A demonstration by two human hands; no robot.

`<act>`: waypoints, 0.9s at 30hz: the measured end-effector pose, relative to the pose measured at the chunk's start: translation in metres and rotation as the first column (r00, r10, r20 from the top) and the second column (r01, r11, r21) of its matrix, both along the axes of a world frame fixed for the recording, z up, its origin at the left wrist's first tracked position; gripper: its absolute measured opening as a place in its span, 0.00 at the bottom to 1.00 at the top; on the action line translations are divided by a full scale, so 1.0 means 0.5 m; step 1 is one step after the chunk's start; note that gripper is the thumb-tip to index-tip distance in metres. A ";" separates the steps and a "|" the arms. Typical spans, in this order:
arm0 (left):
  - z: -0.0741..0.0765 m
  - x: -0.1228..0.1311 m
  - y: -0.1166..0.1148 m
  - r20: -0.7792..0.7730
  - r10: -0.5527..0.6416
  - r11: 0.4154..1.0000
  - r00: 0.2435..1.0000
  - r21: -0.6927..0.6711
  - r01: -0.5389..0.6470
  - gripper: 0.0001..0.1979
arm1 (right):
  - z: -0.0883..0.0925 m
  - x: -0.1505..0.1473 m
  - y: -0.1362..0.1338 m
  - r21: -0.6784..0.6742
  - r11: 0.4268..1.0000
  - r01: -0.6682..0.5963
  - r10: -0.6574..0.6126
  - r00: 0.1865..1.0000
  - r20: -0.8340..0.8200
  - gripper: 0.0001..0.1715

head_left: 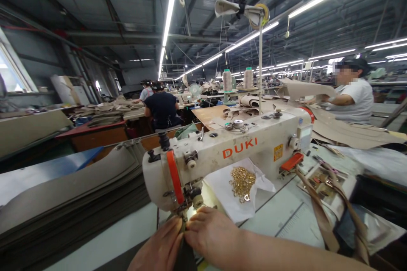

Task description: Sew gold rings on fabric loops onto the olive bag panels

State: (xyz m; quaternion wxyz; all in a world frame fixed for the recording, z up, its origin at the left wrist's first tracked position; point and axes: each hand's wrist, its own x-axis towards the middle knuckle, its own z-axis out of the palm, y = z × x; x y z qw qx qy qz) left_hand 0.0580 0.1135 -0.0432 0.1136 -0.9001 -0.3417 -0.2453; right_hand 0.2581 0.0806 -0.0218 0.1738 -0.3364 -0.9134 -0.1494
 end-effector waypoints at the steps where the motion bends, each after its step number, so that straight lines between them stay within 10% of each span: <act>1: -0.003 -0.001 -0.001 0.004 0.026 1.000 1.000 0.002 -0.026 0.16 | 0.001 0.000 -0.002 -0.004 1.000 0.001 -0.001 1.000 0.001 0.08; 12: 0.010 0.020 -0.026 -0.079 0.077 0.974 0.994 0.219 -0.058 0.19 | 0.007 0.002 -0.010 -0.027 1.000 -0.001 0.002 1.000 0.014 0.06; 27: 0.001 -0.065 -0.167 0.026 0.041 0.993 0.999 0.108 -0.044 0.24 | -0.012 -0.036 -0.080 -0.059 0.984 -0.168 0.163 0.984 -0.072 0.06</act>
